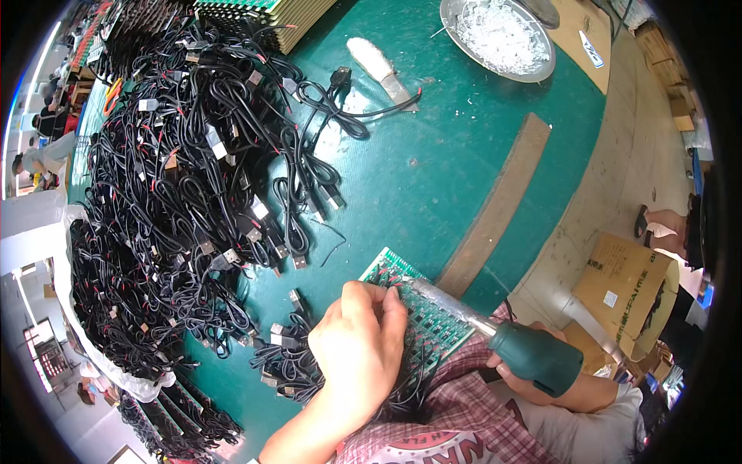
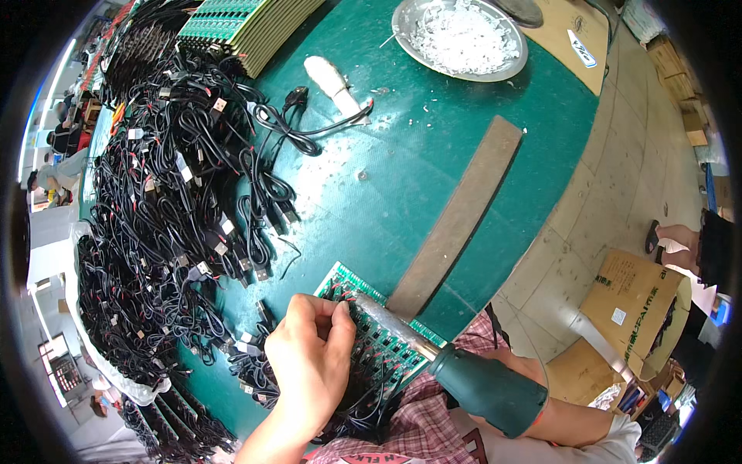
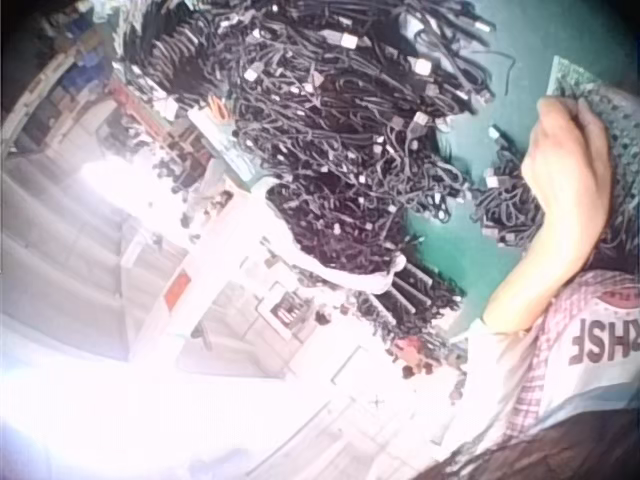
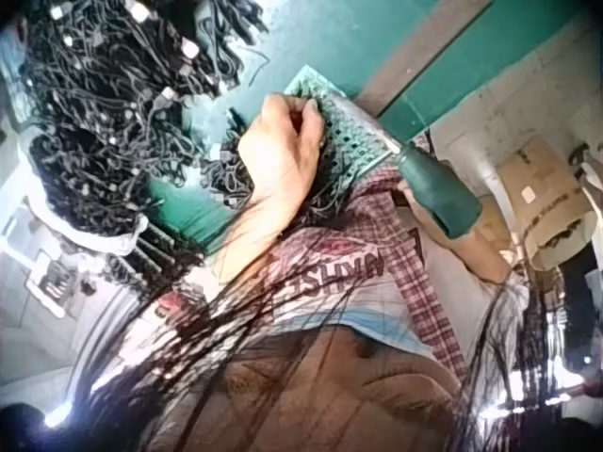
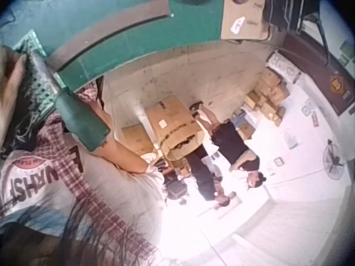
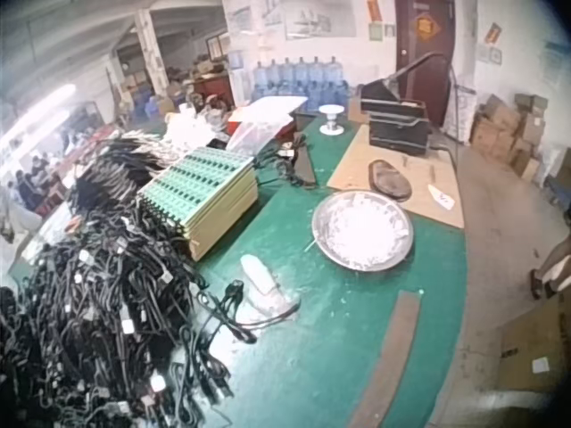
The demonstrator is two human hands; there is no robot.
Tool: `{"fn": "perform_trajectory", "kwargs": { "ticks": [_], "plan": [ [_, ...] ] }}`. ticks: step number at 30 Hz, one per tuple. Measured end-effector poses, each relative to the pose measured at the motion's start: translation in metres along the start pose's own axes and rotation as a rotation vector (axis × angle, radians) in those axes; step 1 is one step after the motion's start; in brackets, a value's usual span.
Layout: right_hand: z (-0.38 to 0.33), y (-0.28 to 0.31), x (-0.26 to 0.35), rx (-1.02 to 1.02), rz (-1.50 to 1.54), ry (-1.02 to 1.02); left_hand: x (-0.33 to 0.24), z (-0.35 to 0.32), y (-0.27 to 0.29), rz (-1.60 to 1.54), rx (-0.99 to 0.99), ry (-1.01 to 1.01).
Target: The person aligns wires from USB cables onto a circuit board by hand and solders them into place using a soldering iron.
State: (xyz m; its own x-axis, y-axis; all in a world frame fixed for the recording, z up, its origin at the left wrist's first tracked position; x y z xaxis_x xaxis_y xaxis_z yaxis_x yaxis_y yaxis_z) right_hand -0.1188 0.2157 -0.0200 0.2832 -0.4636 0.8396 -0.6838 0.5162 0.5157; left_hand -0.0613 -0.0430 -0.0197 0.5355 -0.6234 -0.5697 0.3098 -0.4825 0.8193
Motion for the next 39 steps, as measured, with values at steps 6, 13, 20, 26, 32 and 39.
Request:
{"fn": "perform_trajectory", "kwargs": {
  "ticks": [6,13,20,26,32,39],
  "plan": [
    [-0.004,-0.003,-0.004,0.011,-0.027,-0.007,-0.001,0.001,0.000,0.016,0.000,-0.007],
    [-0.002,0.000,0.005,0.026,-0.098,-0.117,-0.002,0.002,-0.001,0.042,-0.016,-0.018],
    [-0.001,0.001,0.007,-0.008,-0.029,-0.072,-0.001,0.001,-0.001,0.035,-0.015,-0.023],
    [-0.001,0.002,0.006,0.015,-0.021,-0.102,-0.001,0.001,-0.001,0.030,-0.011,-0.026],
    [-0.007,0.000,0.007,-0.041,-0.051,-0.055,0.002,0.004,0.000,-0.106,0.023,0.056],
    [-0.013,0.001,0.004,0.006,-0.089,-0.043,-0.002,0.003,-0.001,-0.029,0.033,-0.040]
  ]
}}
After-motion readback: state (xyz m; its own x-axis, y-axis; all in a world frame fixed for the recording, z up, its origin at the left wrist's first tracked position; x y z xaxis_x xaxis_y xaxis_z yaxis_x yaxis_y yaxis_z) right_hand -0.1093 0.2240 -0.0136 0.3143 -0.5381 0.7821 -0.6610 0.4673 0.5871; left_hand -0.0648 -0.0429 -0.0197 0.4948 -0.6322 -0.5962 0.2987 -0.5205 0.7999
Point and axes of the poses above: each hand's wrist, its own z-axis towards the middle knuckle, its own y-axis out of the back of the hand, x = y × z, the point moved 2 cm from there along z, towards the middle knuckle, and after that the axes turned 7 degrees about -x, right-handed, at the moved point
